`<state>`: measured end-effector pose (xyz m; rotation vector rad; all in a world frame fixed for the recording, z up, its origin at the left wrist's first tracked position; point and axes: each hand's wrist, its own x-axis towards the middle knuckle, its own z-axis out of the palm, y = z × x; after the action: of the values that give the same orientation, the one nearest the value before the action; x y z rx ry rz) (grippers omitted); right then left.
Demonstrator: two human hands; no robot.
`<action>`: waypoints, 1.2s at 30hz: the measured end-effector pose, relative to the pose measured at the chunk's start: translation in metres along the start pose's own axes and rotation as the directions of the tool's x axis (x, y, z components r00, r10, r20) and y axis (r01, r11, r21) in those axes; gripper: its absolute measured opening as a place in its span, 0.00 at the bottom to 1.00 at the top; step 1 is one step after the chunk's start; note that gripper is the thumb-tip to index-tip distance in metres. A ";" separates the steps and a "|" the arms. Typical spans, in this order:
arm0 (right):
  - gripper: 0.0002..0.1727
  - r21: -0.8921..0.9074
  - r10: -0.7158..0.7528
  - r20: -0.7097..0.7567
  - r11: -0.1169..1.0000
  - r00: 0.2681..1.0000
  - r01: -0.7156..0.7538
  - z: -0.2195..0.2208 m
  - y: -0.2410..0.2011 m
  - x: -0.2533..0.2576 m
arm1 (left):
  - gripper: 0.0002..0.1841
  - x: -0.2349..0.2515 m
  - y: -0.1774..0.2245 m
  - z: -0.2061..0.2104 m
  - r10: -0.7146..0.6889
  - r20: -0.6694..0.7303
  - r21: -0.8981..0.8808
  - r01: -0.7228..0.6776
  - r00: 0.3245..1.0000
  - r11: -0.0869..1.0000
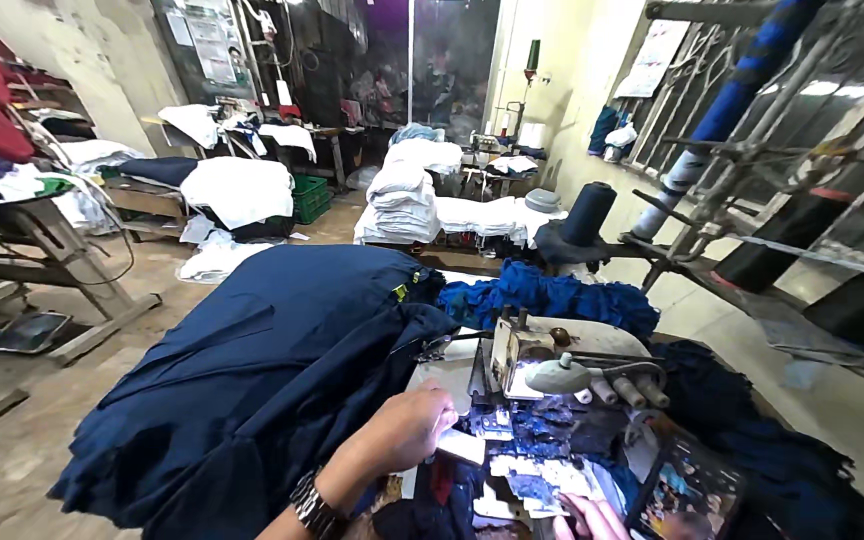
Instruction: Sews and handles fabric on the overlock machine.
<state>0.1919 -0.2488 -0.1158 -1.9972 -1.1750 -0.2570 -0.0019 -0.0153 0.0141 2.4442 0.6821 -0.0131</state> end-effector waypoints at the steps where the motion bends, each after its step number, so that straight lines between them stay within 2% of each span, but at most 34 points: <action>1: 0.12 0.019 -0.005 -0.013 1.000 1.000 0.005 0.000 -0.002 0.003 | 0.17 -0.003 0.000 0.002 0.023 -0.027 -0.080 -0.025 0.999 0.996; 4: 0.14 0.049 -0.033 -0.086 0.998 0.996 0.037 0.001 -0.010 0.024 | 0.16 -0.004 0.002 0.005 0.035 -0.062 -0.267 -0.051 0.997 0.962; 6: 0.15 0.029 -0.024 -0.136 0.999 0.990 0.028 0.005 -0.013 0.042 | 0.16 -0.006 -0.003 0.005 0.027 -0.074 -0.311 -0.049 0.997 0.949; 11: 0.16 -0.014 0.000 -0.241 1.000 0.970 -0.004 0.027 -0.016 0.075 | 0.15 -0.032 -0.033 -0.001 -0.012 -0.150 -0.235 -0.024 0.989 0.972; 16: 0.13 0.075 -0.034 -0.287 0.996 0.957 0.058 0.045 -0.015 0.080 | 0.13 -0.078 -0.076 0.008 -0.043 -0.382 -0.163 -0.022 0.923 0.986; 17: 0.14 0.089 -0.012 -0.265 0.995 0.964 0.036 0.044 -0.014 0.078 | 0.13 -0.085 -0.084 0.010 -0.040 -0.408 -0.157 -0.026 0.912 0.987; 19: 0.22 0.081 0.101 -0.198 0.993 0.975 -0.086 0.033 -0.013 0.073 | 0.14 -0.099 -0.098 0.013 -0.029 -0.434 -0.136 -0.034 0.900 0.990; 22: 0.36 0.035 0.284 -0.129 0.959 0.950 -0.282 0.016 -0.014 0.070 | 0.14 -0.118 -0.113 0.015 -0.019 -0.446 -0.147 -0.052 0.895 0.988; 24: 0.40 -0.019 0.351 -0.081 0.935 0.933 -0.354 0.011 -0.015 0.072 | 0.13 -0.129 -0.119 0.016 -0.047 -0.463 -0.196 -0.050 0.885 0.979; 28: 0.32 -0.002 0.389 0.014 0.921 0.921 -0.389 0.008 -0.014 0.080 | 0.13 -0.146 -0.128 0.024 -0.125 -0.528 -0.286 -0.038 0.840 0.958; 31: 0.29 0.120 0.343 0.133 0.926 0.930 -0.358 -0.013 0.004 0.080 | 0.12 -0.150 -0.131 0.022 -0.100 -0.580 -0.341 -0.129 0.809 0.931; 34: 0.25 0.260 0.278 0.228 0.906 0.933 -0.334 -0.043 -0.001 0.070 | 0.10 -0.162 -0.123 0.008 -0.108 -0.630 -0.405 -0.207 0.769 0.891; 35: 0.24 0.289 0.239 0.278 0.903 0.930 -0.318 -0.047 -0.004 0.064 | 0.10 -0.168 -0.125 0.001 -0.127 -0.616 -0.381 -0.152 0.778 0.912; 36: 0.24 0.292 0.205 0.343 0.904 0.917 -0.311 -0.048 -0.005 0.057 | 0.12 -0.175 -0.130 -0.004 -0.167 -0.576 -0.319 -0.031 0.800 0.947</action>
<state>0.2291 -0.2447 -0.0516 -1.8917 -1.0325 0.3859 -0.2161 -0.0052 -0.0253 2.0933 0.9558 0.8162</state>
